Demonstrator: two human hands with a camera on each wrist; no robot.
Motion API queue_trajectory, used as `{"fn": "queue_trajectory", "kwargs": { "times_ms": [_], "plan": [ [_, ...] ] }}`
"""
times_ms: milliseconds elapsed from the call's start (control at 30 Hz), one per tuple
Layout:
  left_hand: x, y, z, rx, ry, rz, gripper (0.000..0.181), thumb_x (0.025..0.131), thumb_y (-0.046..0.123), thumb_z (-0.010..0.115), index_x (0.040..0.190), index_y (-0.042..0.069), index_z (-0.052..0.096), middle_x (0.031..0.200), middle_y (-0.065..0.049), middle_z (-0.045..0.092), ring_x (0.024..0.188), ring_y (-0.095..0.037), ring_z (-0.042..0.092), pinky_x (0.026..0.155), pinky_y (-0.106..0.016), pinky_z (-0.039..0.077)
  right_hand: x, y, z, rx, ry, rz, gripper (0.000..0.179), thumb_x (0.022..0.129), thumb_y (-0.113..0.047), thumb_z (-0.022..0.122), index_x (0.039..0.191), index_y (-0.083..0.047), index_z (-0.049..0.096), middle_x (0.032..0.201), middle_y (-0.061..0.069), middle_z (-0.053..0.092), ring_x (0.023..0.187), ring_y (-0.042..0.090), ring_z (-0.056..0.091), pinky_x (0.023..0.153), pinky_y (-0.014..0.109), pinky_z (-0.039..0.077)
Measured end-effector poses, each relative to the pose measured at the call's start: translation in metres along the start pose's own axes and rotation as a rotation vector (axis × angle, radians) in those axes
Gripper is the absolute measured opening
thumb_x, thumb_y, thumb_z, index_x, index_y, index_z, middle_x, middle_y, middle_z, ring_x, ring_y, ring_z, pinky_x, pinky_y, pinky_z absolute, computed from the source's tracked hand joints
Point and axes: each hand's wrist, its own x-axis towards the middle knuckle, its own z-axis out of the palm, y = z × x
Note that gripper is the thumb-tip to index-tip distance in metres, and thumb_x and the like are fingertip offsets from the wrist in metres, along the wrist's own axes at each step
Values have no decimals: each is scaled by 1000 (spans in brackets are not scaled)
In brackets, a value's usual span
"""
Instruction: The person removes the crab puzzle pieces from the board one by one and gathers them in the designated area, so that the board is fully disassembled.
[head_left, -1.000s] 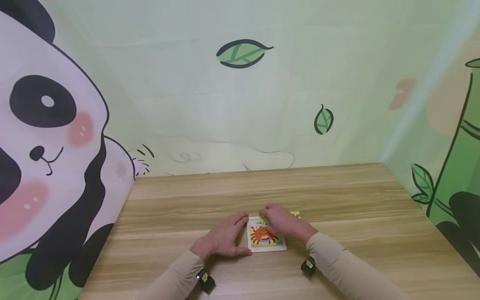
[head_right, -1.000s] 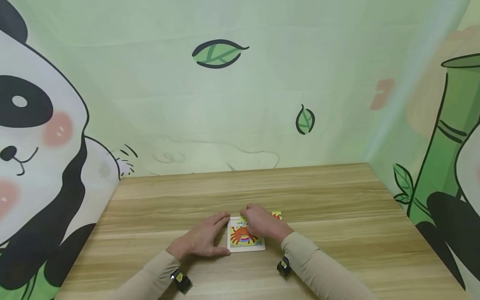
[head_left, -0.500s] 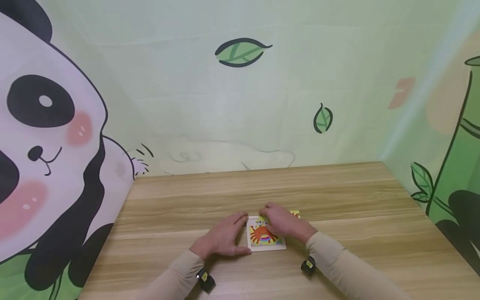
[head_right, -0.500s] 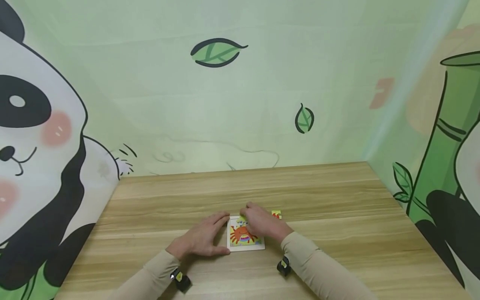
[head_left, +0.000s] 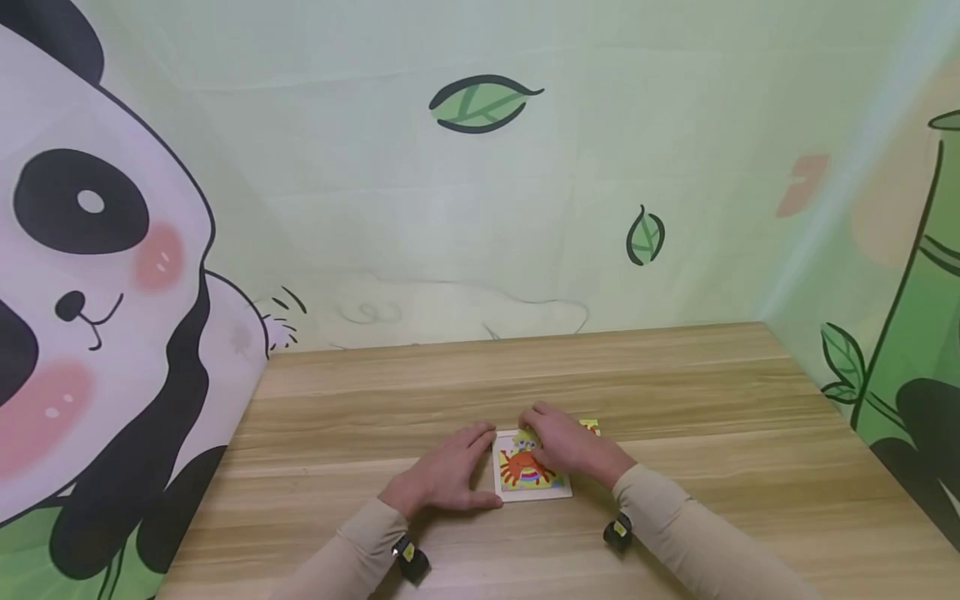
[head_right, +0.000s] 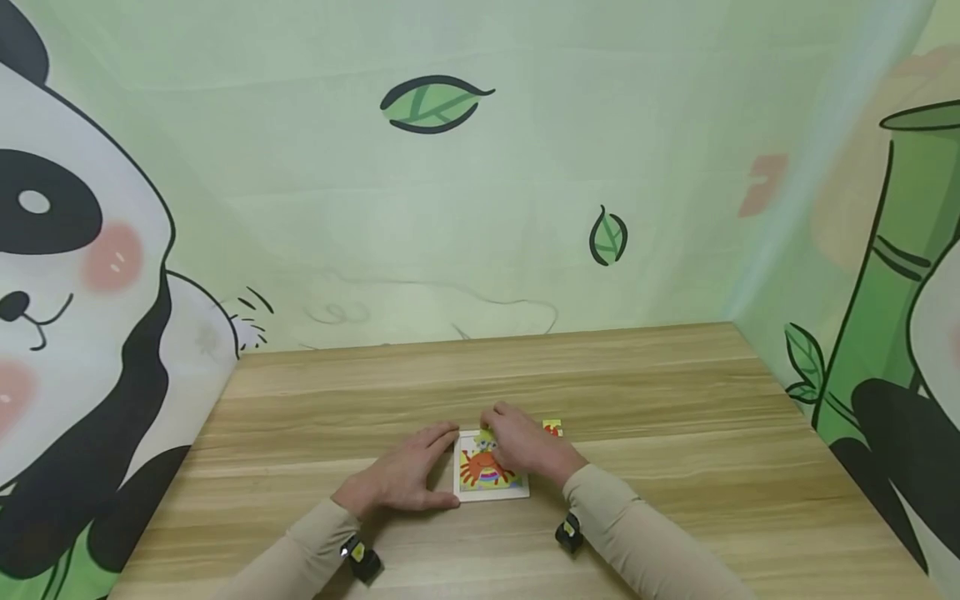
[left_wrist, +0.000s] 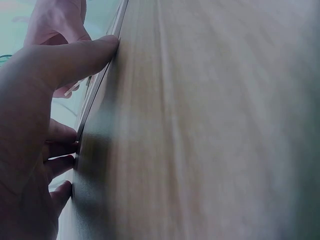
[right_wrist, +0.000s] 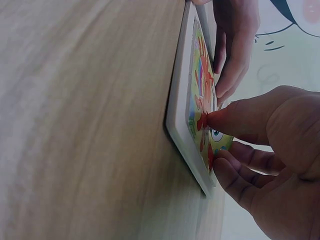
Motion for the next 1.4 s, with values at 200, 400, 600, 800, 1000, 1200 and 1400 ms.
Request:
{"fn": "queue_trajectory", "kwargs": {
  "times_ms": [200,400,600,800,1000,1200,1400],
  "plan": [
    [1,-1,0,1,6,0,102,79,69,62,150,3,32,157,-13,31,144,-28,32,119,-42,28,-1,0,-1,13,20,-15,33,82,-9,73,113,-8,60,104,3,55,91,17,53,86,38,52],
    [0,0,1,6,6,0,102,79,69,62,150,3,32,156,-12,31,144,-28,32,119,-42,29,-2,0,-1,4,33,-13,32,82,-11,74,110,-9,60,99,1,54,87,15,52,81,36,52],
    [-1,2,-1,-4,-4,-11,102,79,69,62,150,3,32,157,-12,30,144,-28,31,119,-42,29,-3,-1,-1,-18,49,-14,30,83,-14,75,109,-9,61,95,0,55,82,13,50,75,32,51],
    [-1,1,0,-4,-7,-13,101,79,69,62,150,4,32,157,-11,30,144,-27,31,119,-42,28,-2,1,0,-26,63,-12,28,82,-13,75,106,-10,61,92,-1,55,78,12,50,71,30,50],
    [0,1,1,-3,-7,-9,102,79,70,62,150,4,32,157,-11,30,144,-27,31,119,-42,28,-2,3,0,-1,60,7,28,81,-13,75,104,-12,61,91,-2,55,76,11,50,69,28,49],
    [0,0,1,-2,2,-7,102,79,69,63,150,4,32,157,-11,31,144,-27,32,119,-41,29,-2,2,-3,-3,80,4,29,77,-12,76,103,-11,61,88,0,57,74,10,50,67,28,49],
    [1,-1,2,-1,3,-8,102,78,69,63,150,4,32,156,-11,31,144,-27,32,119,-41,29,-3,3,-5,7,102,-17,26,77,-13,76,99,-11,61,83,-1,57,72,9,48,63,26,45]
  ]
}}
